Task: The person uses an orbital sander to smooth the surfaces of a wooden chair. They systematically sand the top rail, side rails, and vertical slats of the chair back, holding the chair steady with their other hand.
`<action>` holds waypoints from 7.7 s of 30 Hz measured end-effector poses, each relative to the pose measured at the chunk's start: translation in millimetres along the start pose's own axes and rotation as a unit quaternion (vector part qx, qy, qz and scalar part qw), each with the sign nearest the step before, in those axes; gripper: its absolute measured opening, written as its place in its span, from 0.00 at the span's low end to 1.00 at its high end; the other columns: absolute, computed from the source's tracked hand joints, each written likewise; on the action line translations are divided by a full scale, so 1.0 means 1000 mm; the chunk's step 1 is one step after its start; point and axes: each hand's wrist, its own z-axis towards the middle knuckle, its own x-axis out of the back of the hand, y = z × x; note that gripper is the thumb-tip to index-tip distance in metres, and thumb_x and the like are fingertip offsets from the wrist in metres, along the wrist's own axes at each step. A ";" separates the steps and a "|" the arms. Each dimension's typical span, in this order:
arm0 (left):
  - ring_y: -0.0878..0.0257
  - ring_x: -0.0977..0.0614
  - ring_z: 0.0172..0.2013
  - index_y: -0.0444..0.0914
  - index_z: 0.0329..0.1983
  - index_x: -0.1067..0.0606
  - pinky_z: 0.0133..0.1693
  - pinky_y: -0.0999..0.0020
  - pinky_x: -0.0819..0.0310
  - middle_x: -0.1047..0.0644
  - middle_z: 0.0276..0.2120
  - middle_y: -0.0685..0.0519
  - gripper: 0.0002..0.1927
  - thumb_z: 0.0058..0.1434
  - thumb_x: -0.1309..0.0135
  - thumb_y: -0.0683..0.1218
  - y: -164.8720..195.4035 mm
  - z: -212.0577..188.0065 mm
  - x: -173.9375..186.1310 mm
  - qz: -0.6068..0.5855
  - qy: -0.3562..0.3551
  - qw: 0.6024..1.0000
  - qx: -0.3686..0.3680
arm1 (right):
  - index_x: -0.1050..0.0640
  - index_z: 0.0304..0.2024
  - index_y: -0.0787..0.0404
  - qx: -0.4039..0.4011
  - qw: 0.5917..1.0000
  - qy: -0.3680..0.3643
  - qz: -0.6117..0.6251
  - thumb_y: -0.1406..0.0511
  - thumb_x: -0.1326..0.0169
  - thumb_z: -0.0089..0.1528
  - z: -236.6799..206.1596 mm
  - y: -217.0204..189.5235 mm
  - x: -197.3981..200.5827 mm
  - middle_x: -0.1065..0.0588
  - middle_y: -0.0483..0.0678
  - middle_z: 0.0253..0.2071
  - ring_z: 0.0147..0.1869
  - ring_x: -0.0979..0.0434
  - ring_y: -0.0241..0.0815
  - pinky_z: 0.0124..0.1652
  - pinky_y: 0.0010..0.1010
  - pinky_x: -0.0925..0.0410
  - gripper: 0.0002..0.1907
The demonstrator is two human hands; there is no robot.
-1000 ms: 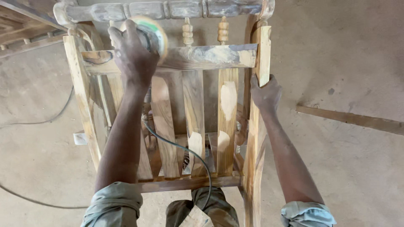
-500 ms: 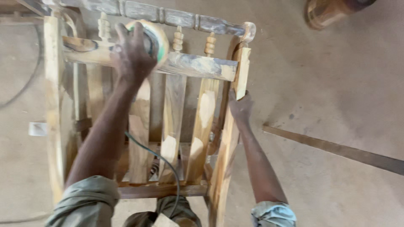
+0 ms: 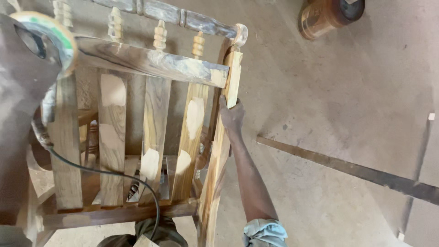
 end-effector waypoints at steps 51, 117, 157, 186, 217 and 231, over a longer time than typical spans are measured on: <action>0.44 0.16 0.37 0.35 0.73 0.40 0.25 0.58 0.17 0.45 0.68 0.23 0.39 0.63 0.39 0.53 0.211 0.078 -0.078 -0.019 -0.148 0.989 0.020 | 0.18 0.43 0.65 -0.067 0.997 -0.010 -0.045 0.49 0.39 0.59 -0.007 -0.012 0.007 0.17 0.58 0.33 0.39 0.13 0.53 0.42 0.43 0.24 0.25; 0.56 0.14 0.33 0.38 0.72 0.40 0.25 0.69 0.14 0.40 0.62 0.22 0.33 0.70 0.37 0.47 0.015 0.054 -0.042 -0.047 0.129 0.990 0.037 | 0.17 0.45 0.66 -0.009 0.999 0.004 -0.052 0.54 0.39 0.62 -0.013 -0.021 -0.004 0.17 0.57 0.40 0.44 0.15 0.51 0.46 0.41 0.27 0.21; 0.39 0.19 0.49 0.37 0.69 0.38 0.47 0.40 0.22 0.29 0.51 0.36 0.31 0.65 0.45 0.48 0.012 -0.005 -0.026 0.049 0.037 0.973 0.220 | 0.21 0.42 0.69 -0.006 0.999 -0.033 0.042 0.52 0.38 0.60 -0.021 0.032 0.005 0.18 0.59 0.31 0.36 0.14 0.51 0.39 0.40 0.24 0.25; 0.34 0.19 0.45 0.37 0.64 0.37 0.35 0.49 0.12 0.37 0.58 0.30 0.34 0.64 0.34 0.55 0.259 0.024 -0.095 -0.027 -0.054 0.997 0.057 | 0.23 0.43 0.69 -0.101 0.991 -0.064 0.057 0.54 0.40 0.61 -0.021 -0.019 0.024 0.20 0.58 0.23 0.26 0.15 0.51 0.34 0.41 0.24 0.23; 0.29 0.18 0.39 0.32 0.63 0.36 0.33 0.42 0.15 0.40 0.57 0.26 0.33 0.64 0.39 0.55 0.356 -0.041 -0.102 0.027 -0.077 0.995 -0.053 | 0.29 0.35 0.66 -0.033 0.987 -0.033 0.152 0.49 0.68 0.73 -0.003 0.049 -0.001 0.28 0.63 0.21 0.24 0.25 0.60 0.29 0.53 0.34 0.29; 0.31 0.19 0.43 0.32 0.65 0.39 0.36 0.44 0.13 0.37 0.53 0.33 0.46 0.54 0.30 0.60 0.369 0.024 -0.112 -0.009 -0.086 0.996 0.030 | 0.25 0.39 0.65 -0.076 0.985 -0.070 0.137 0.49 0.66 0.72 0.000 0.035 0.007 0.27 0.56 0.18 0.20 0.26 0.55 0.24 0.49 0.35 0.29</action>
